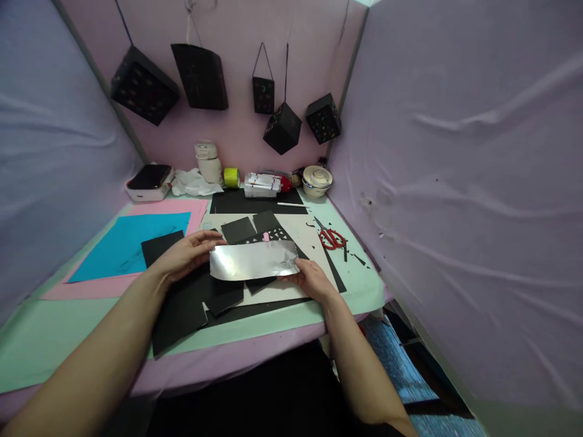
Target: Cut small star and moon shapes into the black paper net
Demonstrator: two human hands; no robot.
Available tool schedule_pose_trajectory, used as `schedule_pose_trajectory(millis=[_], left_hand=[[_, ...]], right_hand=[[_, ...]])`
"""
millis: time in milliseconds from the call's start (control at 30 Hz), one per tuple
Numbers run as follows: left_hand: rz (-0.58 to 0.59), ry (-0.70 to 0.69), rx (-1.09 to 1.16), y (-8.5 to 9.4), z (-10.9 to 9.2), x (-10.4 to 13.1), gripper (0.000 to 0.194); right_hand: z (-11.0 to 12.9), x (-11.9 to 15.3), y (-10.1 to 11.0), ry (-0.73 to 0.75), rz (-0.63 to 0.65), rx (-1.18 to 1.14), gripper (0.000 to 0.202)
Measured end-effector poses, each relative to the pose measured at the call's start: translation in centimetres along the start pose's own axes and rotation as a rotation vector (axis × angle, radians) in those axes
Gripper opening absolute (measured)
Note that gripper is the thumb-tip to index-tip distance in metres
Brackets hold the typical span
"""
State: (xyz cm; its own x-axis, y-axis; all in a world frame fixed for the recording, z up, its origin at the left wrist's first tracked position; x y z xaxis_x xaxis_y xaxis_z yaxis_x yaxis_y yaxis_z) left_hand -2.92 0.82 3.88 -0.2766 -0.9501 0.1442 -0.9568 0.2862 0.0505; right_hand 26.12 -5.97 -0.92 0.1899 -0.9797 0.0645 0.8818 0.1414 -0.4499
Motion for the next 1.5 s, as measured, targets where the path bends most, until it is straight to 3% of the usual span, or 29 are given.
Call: schedule_pose_trajectory(millis=[1500], left_hand=[[0.004, -0.021, 0.013, 0.18, 0.1, -0.07, 0.041]], right_hand=[[0.14, 0.16, -0.26, 0.008, 0.044, -0.029, 0.03]])
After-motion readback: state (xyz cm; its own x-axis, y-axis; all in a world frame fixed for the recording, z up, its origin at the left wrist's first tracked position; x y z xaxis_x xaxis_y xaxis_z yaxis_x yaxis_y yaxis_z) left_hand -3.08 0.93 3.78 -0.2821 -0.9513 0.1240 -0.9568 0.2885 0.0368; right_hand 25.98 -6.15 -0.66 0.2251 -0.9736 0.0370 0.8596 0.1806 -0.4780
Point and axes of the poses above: each hand's wrist, its own x-axis away from the middle knuckle, its own y-axis out of the back of the hand, z = x × y, the point moved 5 cm from there along -x, towards the middle knuckle, and after that the axes turned 10 degrees about -x, right-handed, at the moved point
